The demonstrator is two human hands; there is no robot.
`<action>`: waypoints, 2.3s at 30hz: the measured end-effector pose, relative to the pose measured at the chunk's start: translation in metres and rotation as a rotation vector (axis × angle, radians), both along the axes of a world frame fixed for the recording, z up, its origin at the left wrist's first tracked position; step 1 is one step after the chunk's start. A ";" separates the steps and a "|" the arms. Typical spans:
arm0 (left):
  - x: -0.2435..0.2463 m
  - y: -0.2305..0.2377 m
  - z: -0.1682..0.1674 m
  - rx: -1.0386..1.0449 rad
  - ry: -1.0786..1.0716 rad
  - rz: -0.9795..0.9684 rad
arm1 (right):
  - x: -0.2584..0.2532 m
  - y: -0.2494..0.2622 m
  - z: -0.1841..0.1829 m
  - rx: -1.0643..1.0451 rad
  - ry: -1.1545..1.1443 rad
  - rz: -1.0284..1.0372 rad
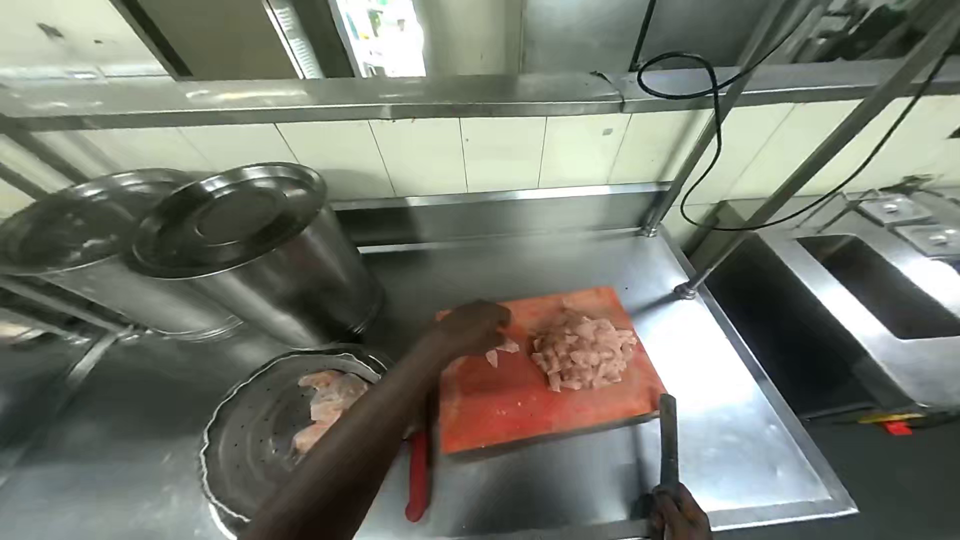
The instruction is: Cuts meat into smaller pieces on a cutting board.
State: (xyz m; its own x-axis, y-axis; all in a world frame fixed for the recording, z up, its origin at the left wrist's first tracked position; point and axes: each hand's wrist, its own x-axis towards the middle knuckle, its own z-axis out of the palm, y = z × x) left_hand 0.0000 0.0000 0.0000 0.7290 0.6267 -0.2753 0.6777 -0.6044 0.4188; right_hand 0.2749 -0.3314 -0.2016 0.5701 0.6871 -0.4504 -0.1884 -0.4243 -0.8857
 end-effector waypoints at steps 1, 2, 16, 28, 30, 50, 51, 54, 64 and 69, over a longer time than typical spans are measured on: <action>-0.003 0.016 -0.034 0.065 0.056 0.116 | 0.000 0.000 0.000 -0.001 0.005 -0.006; -0.007 0.026 -0.061 0.097 0.108 0.205 | 0.000 0.000 0.000 -0.008 0.007 -0.004; -0.014 -0.036 -0.075 -0.070 -0.371 0.468 | 0.005 0.001 -0.008 0.000 0.038 -0.006; -0.029 -0.139 -0.130 0.032 -0.035 0.448 | -0.030 0.022 0.037 -0.137 -0.386 0.532; -0.027 -0.135 -0.138 0.114 -0.106 0.392 | -0.044 0.040 0.052 -0.208 -0.566 0.764; 0.001 -0.119 -0.184 0.203 -0.359 0.262 | -0.128 0.127 0.055 -0.541 -0.894 1.064; 0.001 -0.119 -0.184 0.212 -0.362 0.287 | -0.128 0.126 0.054 -0.549 -0.888 1.067; 0.005 -0.122 -0.182 0.222 -0.345 0.382 | -0.114 0.102 0.046 -0.598 -0.866 1.096; -0.030 -0.136 -0.187 0.159 -0.555 0.464 | -0.098 0.070 0.068 -0.595 -0.909 1.116; -0.030 -0.134 -0.196 0.224 -0.606 0.435 | -0.118 0.090 0.078 -0.592 -0.936 1.171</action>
